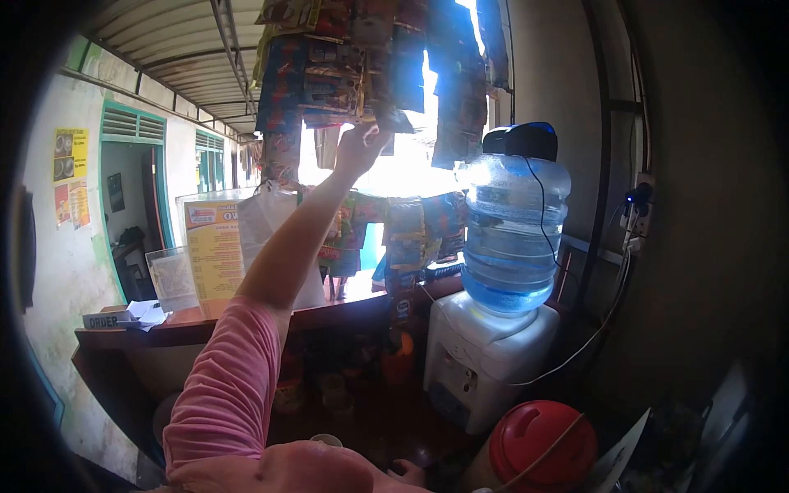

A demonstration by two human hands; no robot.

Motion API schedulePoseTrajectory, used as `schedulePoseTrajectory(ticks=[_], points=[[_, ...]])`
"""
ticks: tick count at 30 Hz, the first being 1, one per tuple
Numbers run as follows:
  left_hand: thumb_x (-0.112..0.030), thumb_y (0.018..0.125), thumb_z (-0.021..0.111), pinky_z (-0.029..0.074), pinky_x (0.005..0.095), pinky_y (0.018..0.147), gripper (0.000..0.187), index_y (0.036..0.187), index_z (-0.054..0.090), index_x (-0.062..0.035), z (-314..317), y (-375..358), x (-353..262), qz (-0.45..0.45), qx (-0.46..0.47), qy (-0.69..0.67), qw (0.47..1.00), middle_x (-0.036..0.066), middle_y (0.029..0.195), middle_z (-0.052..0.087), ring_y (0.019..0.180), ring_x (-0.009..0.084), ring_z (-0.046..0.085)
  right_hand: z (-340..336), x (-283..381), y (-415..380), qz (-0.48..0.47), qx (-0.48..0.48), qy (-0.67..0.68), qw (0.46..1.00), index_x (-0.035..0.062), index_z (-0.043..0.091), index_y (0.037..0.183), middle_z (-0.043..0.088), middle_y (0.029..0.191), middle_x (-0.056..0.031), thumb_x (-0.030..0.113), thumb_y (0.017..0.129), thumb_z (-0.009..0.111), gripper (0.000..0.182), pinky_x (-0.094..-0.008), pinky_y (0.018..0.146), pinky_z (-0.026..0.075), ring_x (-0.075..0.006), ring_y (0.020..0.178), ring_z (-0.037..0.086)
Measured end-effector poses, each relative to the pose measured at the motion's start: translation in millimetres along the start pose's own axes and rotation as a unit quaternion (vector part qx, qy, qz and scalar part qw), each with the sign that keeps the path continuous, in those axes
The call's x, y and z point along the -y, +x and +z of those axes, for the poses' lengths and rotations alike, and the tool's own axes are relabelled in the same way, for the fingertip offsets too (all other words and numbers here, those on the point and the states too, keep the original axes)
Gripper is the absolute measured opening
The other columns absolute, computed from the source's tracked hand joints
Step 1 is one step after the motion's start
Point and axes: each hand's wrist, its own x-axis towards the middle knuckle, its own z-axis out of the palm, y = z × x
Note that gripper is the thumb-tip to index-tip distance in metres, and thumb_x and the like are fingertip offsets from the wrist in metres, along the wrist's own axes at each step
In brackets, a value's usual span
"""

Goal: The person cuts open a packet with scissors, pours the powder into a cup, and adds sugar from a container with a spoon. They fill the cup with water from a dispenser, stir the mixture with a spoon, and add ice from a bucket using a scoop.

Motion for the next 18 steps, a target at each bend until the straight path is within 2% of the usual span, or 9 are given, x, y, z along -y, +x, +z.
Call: schedulePoseTrajectory(ticks=[1,4,5,8,9,12,15,16,18], points=[[-0.038,0.075,0.069,0.049,0.0389,0.077,0.040,0.091,0.066,-0.0022,1.0,-5.0,-0.6,0.027,0.008,0.008,1.000,0.013,0.089,0.067,0.083,0.0300,0.065,0.6,2.4,0.4,0.001,-0.001,0.002,1.000,0.0042,0.067,0.098,0.069,0.089,-0.0090,0.023,0.071,0.076,0.034,-0.0291,0.079,0.051,-0.0170,0.085,0.066],[-0.039,0.074,0.071,0.049,0.0395,0.081,0.043,0.097,0.065,-0.0031,-3.5,-15.8,-9.1,0.157,-0.036,0.172,0.972,0.013,0.092,0.067,0.092,0.0304,0.062,-0.5,8.5,0.0,0.005,-0.004,0.006,1.000,0.0039,0.067,0.098,0.069,0.089,-0.0088,0.021,0.071,0.076,0.033,-0.0290,0.079,0.051,-0.0166,0.085,0.066],[-0.034,0.073,0.073,0.046,0.0418,0.087,0.044,0.103,0.061,-0.0044,-6.3,-19.0,-12.2,0.106,0.002,0.147,0.983,0.013,0.098,0.064,0.098,0.0321,0.058,-1.4,10.4,-0.3,0.006,-0.004,0.008,1.000,0.0038,0.067,0.098,0.069,0.089,-0.0087,0.021,0.071,0.076,0.033,-0.0290,0.079,0.051,-0.0165,0.085,0.066],[-0.033,0.073,0.073,0.043,0.0410,0.091,0.050,0.111,0.057,-0.0045,-32.5,-33.0,-38.7,0.092,0.044,0.051,0.994,0.015,0.107,0.061,0.104,0.0312,0.056,-5.2,19.9,-2.7,0.010,-0.008,0.012,1.000,0.0035,0.067,0.098,0.069,0.089,-0.0085,0.020,0.072,0.076,0.032,-0.0289,0.079,0.051,-0.0162,0.085,0.066],[-0.032,0.074,0.073,0.041,0.0406,0.094,0.054,0.116,0.053,-0.0046,-39.9,-42.7,-44.7,0.053,0.094,0.021,0.994,0.016,0.118,0.055,0.112,0.0303,0.051,-7.2,23.1,-3.8,0.011,-0.010,0.013,1.000,0.0034,0.067,0.097,0.069,0.089,-0.0084,0.019,0.072,0.076,0.031,-0.0288,0.079,0.051,-0.0161,0.085,0.066],[-0.032,0.075,0.073,0.039,0.0417,0.097,0.056,0.119,0.052,-0.0054,-84.9,-78.3,-100.6,0.018,0.193,-0.018,0.981,0.015,0.124,0.051,0.115,0.0306,0.048,-12.9,36.6,-7.8,0.012,-0.024,0.016,1.000,0.0031,0.067,0.097,0.069,0.089,-0.0082,0.018,0.072,0.076,0.030,-0.0287,0.079,0.051,-0.0158,0.085,0.065],[-0.043,0.077,0.068,0.031,0.0472,0.102,0.067,0.126,0.044,-0.0036,-105.4,-115.4,-109.9,0.109,0.260,0.002,0.960,0.021,0.123,0.047,0.118,0.0385,0.042,-21.3,64.8,-17.3,0.023,-0.046,0.020,0.998,0.0028,0.067,0.097,0.069,0.088,-0.0080,0.017,0.073,0.076,0.030,-0.0286,0.079,0.051,-0.0155,0.084,0.065],[-0.043,0.077,0.068,0.031,0.0482,0.102,0.067,0.126,0.043,-0.0047,-115.8,-127.8,-118.5,0.113,0.275,-0.036,0.954,0.022,0.125,0.046,0.119,0.0393,0.041,-22.6,77.1,-18.7,0.024,-0.048,0.037,0.998,0.0027,0.067,0.097,0.069,0.088,-0.0079,0.017,0.073,0.076,0.029,-0.0286,0.079,0.051,-0.0154,0.084,0.065],[-0.038,0.076,0.071,0.033,0.0475,0.102,0.069,0.129,0.040,-0.0052,-138.8,-158.6,-134.7,0.040,0.356,-0.119,0.926,0.022,0.131,0.042,0.123,0.0403,0.038,-22.0,104.0,-16.7,0.018,-0.054,0.094,0.994,0.0025,0.067,0.097,0.069,0.088,-0.0077,0.016,0.073,0.076,0.029,-0.0285,0.079,0.051,-0.0152,0.084,0.065]])
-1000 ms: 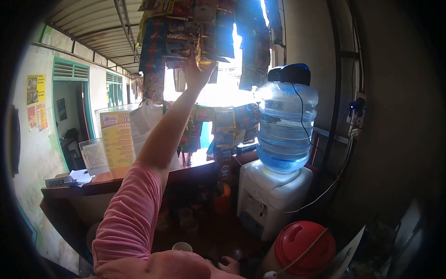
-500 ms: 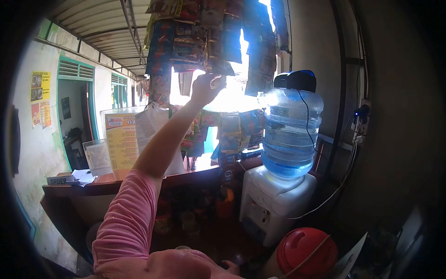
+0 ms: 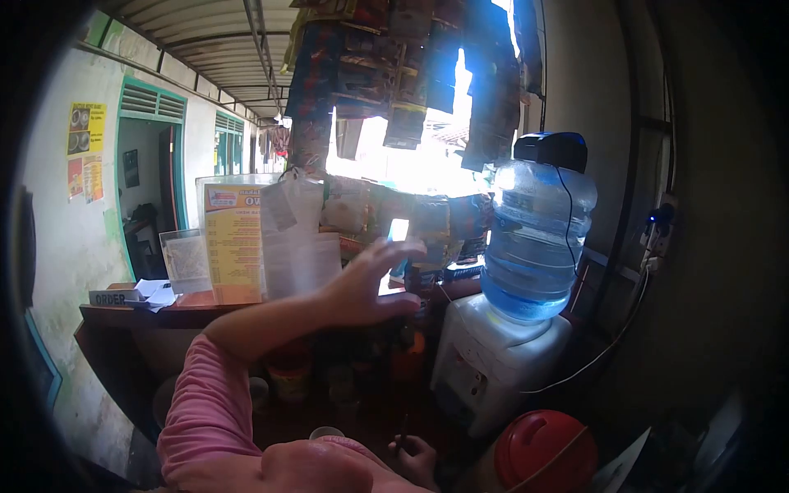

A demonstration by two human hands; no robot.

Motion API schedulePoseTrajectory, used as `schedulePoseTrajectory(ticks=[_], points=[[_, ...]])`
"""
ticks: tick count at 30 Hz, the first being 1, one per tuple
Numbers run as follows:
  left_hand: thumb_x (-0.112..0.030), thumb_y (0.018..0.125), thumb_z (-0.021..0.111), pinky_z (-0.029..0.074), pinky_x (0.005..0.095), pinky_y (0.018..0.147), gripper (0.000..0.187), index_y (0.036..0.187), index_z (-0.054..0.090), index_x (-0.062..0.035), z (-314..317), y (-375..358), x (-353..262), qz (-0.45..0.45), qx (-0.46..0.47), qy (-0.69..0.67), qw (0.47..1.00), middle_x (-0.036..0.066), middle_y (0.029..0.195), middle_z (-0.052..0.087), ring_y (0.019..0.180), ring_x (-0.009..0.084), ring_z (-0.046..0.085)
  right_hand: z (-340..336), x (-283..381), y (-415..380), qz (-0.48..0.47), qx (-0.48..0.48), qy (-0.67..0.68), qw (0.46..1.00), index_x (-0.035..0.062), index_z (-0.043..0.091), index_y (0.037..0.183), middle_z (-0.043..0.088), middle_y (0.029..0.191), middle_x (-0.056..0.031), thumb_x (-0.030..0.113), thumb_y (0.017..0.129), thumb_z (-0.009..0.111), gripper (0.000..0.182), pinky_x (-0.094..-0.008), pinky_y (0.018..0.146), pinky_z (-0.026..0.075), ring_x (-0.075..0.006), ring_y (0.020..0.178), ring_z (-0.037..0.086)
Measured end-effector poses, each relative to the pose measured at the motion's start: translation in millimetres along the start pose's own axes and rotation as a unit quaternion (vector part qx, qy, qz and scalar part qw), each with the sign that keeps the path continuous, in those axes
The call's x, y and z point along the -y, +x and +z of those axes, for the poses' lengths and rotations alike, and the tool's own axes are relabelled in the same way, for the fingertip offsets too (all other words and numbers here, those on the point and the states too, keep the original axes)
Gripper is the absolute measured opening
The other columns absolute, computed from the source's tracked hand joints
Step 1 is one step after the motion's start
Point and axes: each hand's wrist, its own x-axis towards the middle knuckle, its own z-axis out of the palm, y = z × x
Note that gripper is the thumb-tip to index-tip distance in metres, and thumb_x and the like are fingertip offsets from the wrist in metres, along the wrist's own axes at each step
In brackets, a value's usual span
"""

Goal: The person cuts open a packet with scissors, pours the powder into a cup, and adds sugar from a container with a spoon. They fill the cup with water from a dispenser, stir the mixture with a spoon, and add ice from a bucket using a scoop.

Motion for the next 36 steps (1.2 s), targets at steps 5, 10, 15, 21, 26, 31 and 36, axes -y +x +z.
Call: schedulePoseTrajectory(ticks=[5,10,15,21,26,31,36], points=[[-0.034,0.071,0.079,0.028,0.0432,0.106,0.096,0.142,0.021,-0.0062,49.7,-116.8,-26.0,-0.137,0.019,-0.219,0.966,0.017,0.142,0.031,0.133,0.0308,0.031,23.2,53.8,26.9,-0.095,0.078,0.148,0.981,-0.0011,0.064,0.099,0.067,0.089,-0.0055,0.007,0.076,0.074,0.027,-0.0254,0.077,0.050,-0.0132,0.083,0.063],[-0.032,0.074,0.077,0.040,0.0383,0.097,0.087,0.139,0.027,-0.0029,102.2,-191.3,-54.7,-0.358,0.002,-0.435,0.826,0.018,0.133,0.042,0.122,0.0268,0.044,57.3,105.3,29.9,-0.207,0.174,0.131,0.954,-0.0028,0.064,0.099,0.064,0.094,-0.0067,0.007,0.077,0.072,0.026,-0.0254,0.075,0.050,-0.0130,0.085,0.061],[-0.025,0.080,0.072,0.048,0.0321,0.086,0.060,0.127,0.043,-0.0014,82.5,-227.5,-36.1,-0.281,-0.126,-0.324,0.895,0.013,0.108,0.059,0.100,0.0200,0.059,85.4,144.2,35.3,-0.240,0.308,0.042,0.920,-0.0030,0.062,0.104,0.064,0.094,-0.0065,0.012,0.080,0.068,0.029,-0.0252,0.073,0.049,-0.0105,0.086,0.059],[-0.021,0.075,0.077,0.049,0.0274,0.075,0.053,0.115,0.048,-0.0037,57.9,-257.7,-22.7,-0.333,-0.298,-0.254,0.857,0.005,0.092,0.057,0.084,0.0127,0.059,129.2,143.3,57.0,-0.250,0.314,0.041,0.915,0.0001,0.064,0.107,0.067,0.092,-0.0071,0.011,0.080,0.070,0.029,-0.0226,0.070,0.050,-0.0085,0.081,0.061],[-0.018,0.074,0.077,0.048,0.0254,0.073,0.052,0.116,0.047,-0.0056,37.7,-274.0,-15.5,-0.326,-0.344,-0.211,0.855,0.002,0.087,0.053,0.080,0.0101,0.056,120.6,223.0,129.1,-0.409,0.137,0.007,0.902,-0.0004,0.066,0.098,0.066,0.083,-0.0059,0.003,0.079,0.069,0.020,-0.0227,0.066,0.051,-0.0081,0.072,0.062],[-0.016,0.075,0.076,0.047,0.0238,0.074,0.051,0.116,0.047,-0.0056,13.3,-297.1,-11.9,-0.331,-0.371,-0.189,0.847,0.002,0.091,0.052,0.082,0.0093,0.054,105.5,324.8,235.4,-0.489,0.011,-0.043,0.871,0.0038,0.068,0.096,0.067,0.079,-0.0065,0.008,0.078,0.070,0.019,-0.0226,0.060,0.051,-0.0091,0.068,0.063],[-0.017,0.079,0.071,0.044,0.0218,0.074,0.047,0.118,0.046,-0.0063,2.8,-347.9,15.9,-0.329,-0.411,-0.145,0.837,0.000,0.089,0.052,0.080,0.0085,0.052,91.0,405.3,350.6,-0.627,-0.254,-0.267,0.687,0.0059,0.067,0.097,0.066,0.094,-0.0108,0.021,0.076,0.071,0.027,-0.0358,0.075,0.049,-0.0246,0.083,0.063]])
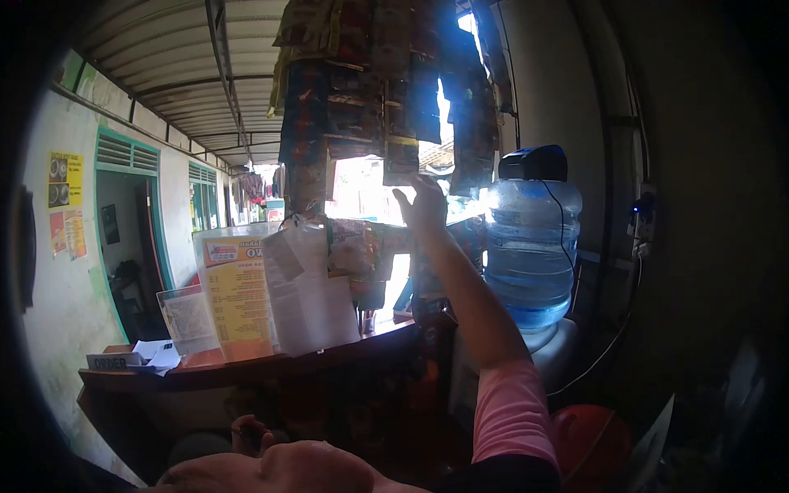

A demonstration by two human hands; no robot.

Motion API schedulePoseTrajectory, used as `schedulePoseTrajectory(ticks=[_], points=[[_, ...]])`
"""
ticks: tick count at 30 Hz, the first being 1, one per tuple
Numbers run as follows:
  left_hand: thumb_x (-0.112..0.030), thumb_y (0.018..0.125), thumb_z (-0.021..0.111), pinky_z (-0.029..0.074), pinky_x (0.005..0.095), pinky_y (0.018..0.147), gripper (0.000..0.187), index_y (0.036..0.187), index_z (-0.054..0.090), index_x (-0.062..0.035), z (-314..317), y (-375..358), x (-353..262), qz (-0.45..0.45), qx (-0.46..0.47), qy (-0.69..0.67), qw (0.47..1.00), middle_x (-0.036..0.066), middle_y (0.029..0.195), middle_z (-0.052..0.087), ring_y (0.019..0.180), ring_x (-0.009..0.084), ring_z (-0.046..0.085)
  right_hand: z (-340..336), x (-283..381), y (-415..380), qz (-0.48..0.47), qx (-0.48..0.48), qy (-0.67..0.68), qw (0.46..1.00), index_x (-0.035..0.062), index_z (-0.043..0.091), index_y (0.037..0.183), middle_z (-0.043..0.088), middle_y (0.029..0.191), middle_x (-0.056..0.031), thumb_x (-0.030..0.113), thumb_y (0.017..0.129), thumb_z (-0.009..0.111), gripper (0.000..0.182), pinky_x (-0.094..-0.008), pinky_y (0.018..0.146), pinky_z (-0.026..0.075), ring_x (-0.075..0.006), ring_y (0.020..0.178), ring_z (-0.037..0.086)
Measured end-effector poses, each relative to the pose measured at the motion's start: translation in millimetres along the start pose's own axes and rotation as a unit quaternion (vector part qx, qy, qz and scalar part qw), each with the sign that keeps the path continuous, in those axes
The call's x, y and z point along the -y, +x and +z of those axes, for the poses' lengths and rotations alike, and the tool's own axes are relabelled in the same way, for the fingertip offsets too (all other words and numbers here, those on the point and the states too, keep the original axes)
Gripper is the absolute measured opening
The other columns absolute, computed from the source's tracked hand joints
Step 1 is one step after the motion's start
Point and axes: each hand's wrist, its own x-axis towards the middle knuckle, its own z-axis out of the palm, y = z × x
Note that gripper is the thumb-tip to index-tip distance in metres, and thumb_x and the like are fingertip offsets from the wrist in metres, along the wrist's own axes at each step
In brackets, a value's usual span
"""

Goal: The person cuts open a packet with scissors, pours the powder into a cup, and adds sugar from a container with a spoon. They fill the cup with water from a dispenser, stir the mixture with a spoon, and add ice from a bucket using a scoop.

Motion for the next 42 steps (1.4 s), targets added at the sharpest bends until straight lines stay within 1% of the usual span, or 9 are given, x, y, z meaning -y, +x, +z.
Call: schedulePoseTrajectory(ticks=[3,9,12,13,20,26,29,38,42], points=[[-0.017,0.081,0.069,0.042,0.0228,0.075,0.045,0.118,0.045,-0.0068,-11.9,-2.3,4.2,0.020,-0.035,0.063,0.997,0.000,0.089,0.052,0.080,0.0089,0.050,7.6,2.4,44.6,0.011,-0.033,-0.073,0.997,0.0113,0.062,0.110,0.051,0.125,-0.0148,0.037,0.088,0.054,0.035,-0.0457,0.090,0.041,-0.0330,0.111,0.049],[-0.020,0.081,0.068,0.040,0.0243,0.077,0.045,0.118,0.045,-0.0069,-20.3,-4.5,17.2,0.032,-0.052,0.147,0.987,0.001,0.088,0.051,0.081,0.0097,0.049,43.6,-25.9,87.3,-0.173,0.002,-0.221,0.960,0.0177,0.059,0.117,0.050,0.128,-0.0026,0.040,0.088,0.052,0.037,-0.0621,0.096,0.032,-0.0265,0.118,0.044],[-0.021,0.081,0.069,0.040,0.0244,0.077,0.047,0.118,0.045,-0.0072,-19.6,-7.2,18.0,0.019,-0.059,0.163,0.985,0.000,0.087,0.051,0.080,0.0098,0.048,51.5,-31.1,84.5,-0.109,-0.028,-0.291,0.950,0.0192,0.056,0.122,0.049,0.130,-0.0022,0.042,0.089,0.050,0.040,-0.0682,0.097,0.025,-0.0262,0.124,0.040],[-0.021,0.080,0.069,0.040,0.0243,0.077,0.047,0.118,0.045,-0.0074,-18.9,-8.2,17.8,0.016,-0.063,0.165,0.984,0.000,0.087,0.051,0.080,0.0098,0.048,52.6,-38.7,85.4,-0.055,0.057,-0.321,0.944,0.0194,0.052,0.127,0.048,0.133,-0.0027,0.046,0.090,0.046,0.046,-0.0746,0.096,0.017,-0.0251,0.129,0.035],[-0.019,0.080,0.069,0.039,0.0247,0.078,0.047,0.119,0.045,-0.0080,-33.4,-10.0,27.7,0.006,-0.079,0.210,0.975,0.000,0.087,0.052,0.081,0.0102,0.048,36.1,-87.1,84.2,0.100,0.081,-0.361,0.923,0.0230,0.057,0.124,0.041,0.141,-0.0066,0.050,0.089,0.044,0.046,-0.0712,0.100,-0.004,-0.0338,0.136,0.021],[-0.016,0.080,0.068,0.039,0.0247,0.079,0.047,0.119,0.044,-0.0076,-22.9,-3.5,24.3,0.000,-0.070,0.228,0.971,0.001,0.088,0.052,0.082,0.0104,0.048,31.7,-147.8,66.9,0.266,0.142,-0.353,0.886,0.0241,0.063,0.116,0.049,0.131,-0.0106,0.042,0.081,0.058,0.040,-0.0619,0.098,0.030,-0.0375,0.126,0.036],[-0.015,0.081,0.068,0.039,0.0243,0.079,0.046,0.120,0.044,-0.0074,-11.8,-0.9,14.7,-0.035,-0.056,0.228,0.971,0.001,0.089,0.051,0.083,0.0105,0.048,20.9,-150.7,52.7,0.217,0.132,-0.321,0.913,0.0221,0.070,0.099,0.053,0.121,-0.0113,0.042,0.079,0.061,0.029,-0.0558,0.097,0.036,-0.0342,0.122,0.041],[-0.012,0.083,0.065,0.039,0.0230,0.078,0.044,0.121,0.044,-0.0075,-10.9,-7.4,25.9,0.008,-0.038,0.235,0.971,0.001,0.090,0.051,0.083,0.0101,0.048,30.3,-179.7,59.1,0.167,-0.102,-0.303,0.933,-0.0024,0.047,0.126,0.048,0.126,-0.0222,0.033,0.082,0.055,0.056,-0.0396,0.102,0.037,-0.0349,0.117,0.049],[-0.012,0.084,0.065,0.039,0.0226,0.079,0.043,0.121,0.043,-0.0074,-13.3,-9.3,22.4,0.010,-0.031,0.223,0.974,0.001,0.091,0.050,0.083,0.0095,0.048,19.3,-169.9,67.7,0.244,0.002,-0.289,0.926,-0.0008,0.034,0.135,0.027,0.142,-0.0216,0.025,0.087,0.046,0.056,-0.0470,0.103,0.031,-0.0310,0.131,0.031]])
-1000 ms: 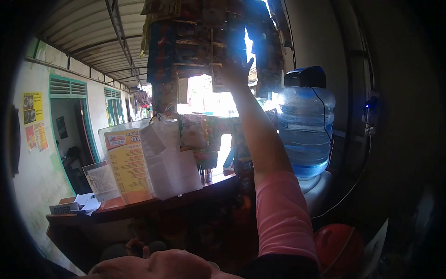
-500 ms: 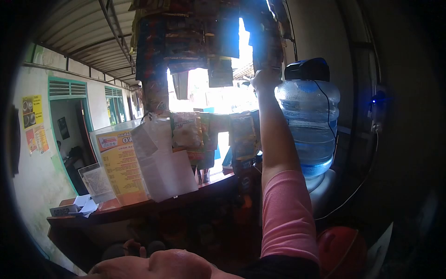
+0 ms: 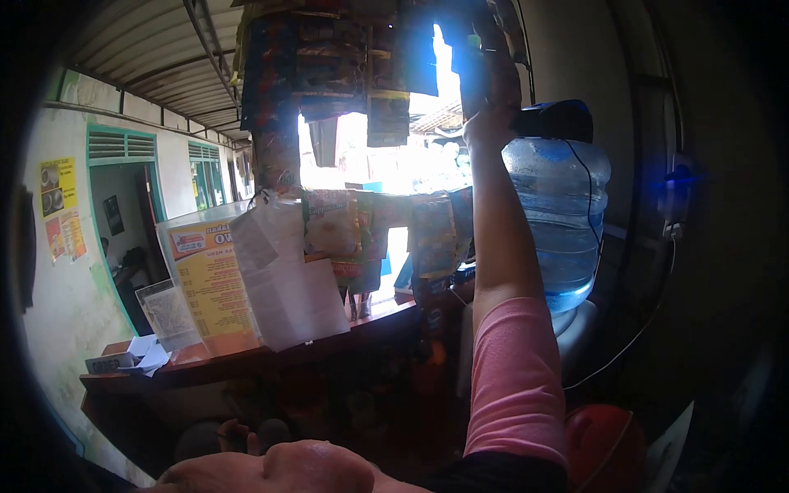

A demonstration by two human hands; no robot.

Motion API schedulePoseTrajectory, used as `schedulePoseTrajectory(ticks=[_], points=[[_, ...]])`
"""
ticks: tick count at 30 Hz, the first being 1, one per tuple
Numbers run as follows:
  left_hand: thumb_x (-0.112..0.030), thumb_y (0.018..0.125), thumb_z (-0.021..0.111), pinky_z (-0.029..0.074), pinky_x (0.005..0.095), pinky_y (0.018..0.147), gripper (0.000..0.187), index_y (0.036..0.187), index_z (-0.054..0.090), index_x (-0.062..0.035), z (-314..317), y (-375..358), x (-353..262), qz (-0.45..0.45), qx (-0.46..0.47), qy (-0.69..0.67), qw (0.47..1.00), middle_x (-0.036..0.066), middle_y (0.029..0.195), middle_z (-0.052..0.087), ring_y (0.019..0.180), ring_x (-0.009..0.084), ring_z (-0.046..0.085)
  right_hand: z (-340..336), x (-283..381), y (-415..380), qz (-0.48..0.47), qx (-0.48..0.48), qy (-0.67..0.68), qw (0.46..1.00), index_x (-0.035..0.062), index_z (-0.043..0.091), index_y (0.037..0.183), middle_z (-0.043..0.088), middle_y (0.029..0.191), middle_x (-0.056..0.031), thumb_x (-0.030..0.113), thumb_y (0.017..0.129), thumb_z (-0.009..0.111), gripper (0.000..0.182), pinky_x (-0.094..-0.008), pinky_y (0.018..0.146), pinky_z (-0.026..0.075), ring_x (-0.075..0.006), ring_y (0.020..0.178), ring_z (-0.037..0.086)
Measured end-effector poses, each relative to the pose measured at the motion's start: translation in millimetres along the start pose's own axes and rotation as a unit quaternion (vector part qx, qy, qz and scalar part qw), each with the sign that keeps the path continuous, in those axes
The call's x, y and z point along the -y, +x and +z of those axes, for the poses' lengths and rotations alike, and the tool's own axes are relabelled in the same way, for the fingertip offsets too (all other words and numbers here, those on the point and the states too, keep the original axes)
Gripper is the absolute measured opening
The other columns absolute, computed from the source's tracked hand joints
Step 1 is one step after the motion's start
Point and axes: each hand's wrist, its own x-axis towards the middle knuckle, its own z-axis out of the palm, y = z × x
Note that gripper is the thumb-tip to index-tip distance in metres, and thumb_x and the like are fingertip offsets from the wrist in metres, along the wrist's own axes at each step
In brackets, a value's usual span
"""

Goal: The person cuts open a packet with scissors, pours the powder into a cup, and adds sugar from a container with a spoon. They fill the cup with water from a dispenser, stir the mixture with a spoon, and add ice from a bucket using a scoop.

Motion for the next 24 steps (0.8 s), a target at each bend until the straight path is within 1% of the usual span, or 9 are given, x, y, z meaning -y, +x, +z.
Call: schedulePoseTrajectory(ticks=[3,6,8,10,13,18,20,22,24], points=[[-0.014,0.084,0.065,0.039,0.0227,0.080,0.043,0.120,0.043,-0.0075,2.0,-0.1,-11.9,-0.024,-0.003,-0.028,0.999,0.001,0.091,0.050,0.084,0.0096,0.048,-14.9,14.7,1.4,0.039,0.023,-0.034,0.998,0.0053,0.031,0.140,0.022,0.146,-0.0202,0.025,0.087,0.047,0.058,-0.0428,0.101,0.037,-0.0305,0.136,0.023],[-0.015,0.084,0.066,0.039,0.0231,0.080,0.043,0.120,0.043,-0.0080,5.1,-3.0,-13.8,-0.045,-0.019,-0.029,0.998,0.001,0.092,0.050,0.085,0.0099,0.048,-9.3,26.6,12.9,-0.136,-0.191,0.276,0.932,0.0065,0.034,0.138,0.032,0.140,-0.0206,0.023,0.089,0.046,0.052,-0.0407,0.099,0.037,-0.0310,0.131,0.032],[-0.016,0.084,0.066,0.039,0.0234,0.080,0.043,0.120,0.044,-0.0084,6.8,-3.2,-10.9,-0.049,-0.021,-0.036,0.998,0.001,0.092,0.050,0.086,0.0100,0.048,-40.0,51.2,1.9,-0.122,-0.134,0.179,0.967,0.0056,0.038,0.134,0.042,0.130,-0.0216,0.021,0.088,0.048,0.050,-0.0404,0.099,0.037,-0.0314,0.124,0.039],[-0.017,0.084,0.067,0.038,0.0234,0.080,0.043,0.120,0.044,-0.0088,6.9,-2.9,-9.0,-0.051,-0.014,-0.059,0.997,0.001,0.092,0.050,0.086,0.0100,0.048,-22.8,58.4,12.3,-0.176,-0.129,0.259,0.941,0.0036,0.048,0.124,0.058,0.108,-0.0221,0.017,0.085,0.052,0.041,-0.0442,0.094,0.038,-0.0336,0.109,0.051],[-0.016,0.083,0.068,0.038,0.0231,0.081,0.043,0.119,0.045,-0.0091,9.4,-4.9,-11.2,-0.081,-0.019,-0.101,0.991,0.000,0.092,0.051,0.086,0.0098,0.048,2.0,75.1,14.9,-0.266,-0.232,0.120,0.928,0.0005,0.061,0.105,0.063,0.100,-0.0186,0.016,0.081,0.056,0.029,-0.0457,0.091,0.040,-0.0330,0.104,0.055],[-0.016,0.082,0.069,0.037,0.0231,0.080,0.044,0.119,0.046,-0.0095,6.0,-6.9,-11.6,-0.068,-0.023,-0.106,0.992,0.000,0.092,0.051,0.085,0.0095,0.048,-22.8,97.8,-29.4,-0.274,-0.032,0.052,0.960,-0.0015,0.068,0.088,0.063,0.102,-0.0178,0.015,0.076,0.057,0.024,-0.0441,0.096,0.037,-0.0315,0.108,0.053],[-0.016,0.082,0.070,0.037,0.0231,0.081,0.044,0.119,0.046,-0.0093,3.6,-7.8,-11.8,-0.071,-0.025,-0.123,0.990,-0.001,0.091,0.051,0.085,0.0093,0.048,-38.0,103.8,-36.8,-0.256,0.039,-0.004,0.966,0.0035,0.069,0.093,0.060,0.110,-0.0159,0.018,0.075,0.057,0.026,-0.0430,0.094,0.041,-0.0309,0.110,0.052],[-0.015,0.081,0.070,0.037,0.0231,0.081,0.044,0.118,0.047,-0.0091,2.5,-9.4,-11.1,-0.074,-0.032,-0.145,0.986,-0.001,0.090,0.051,0.084,0.0090,0.048,-62.0,110.8,-53.3,-0.199,0.058,-0.019,0.978,0.0072,0.069,0.095,0.058,0.115,-0.0134,0.018,0.075,0.058,0.026,-0.0421,0.094,0.042,-0.0307,0.111,0.052],[-0.015,0.081,0.071,0.037,0.0228,0.081,0.043,0.117,0.047,-0.0089,2.7,-7.9,-30.0,-0.091,-0.036,-0.167,0.981,-0.001,0.090,0.052,0.084,0.0088,0.048,-85.9,120.7,-57.5,-0.220,0.032,0.044,0.974,0.0122,0.069,0.099,0.056,0.119,-0.0099,0.011,0.076,0.057,0.026,-0.0399,0.092,0.044,-0.0291,0.112,0.052]])
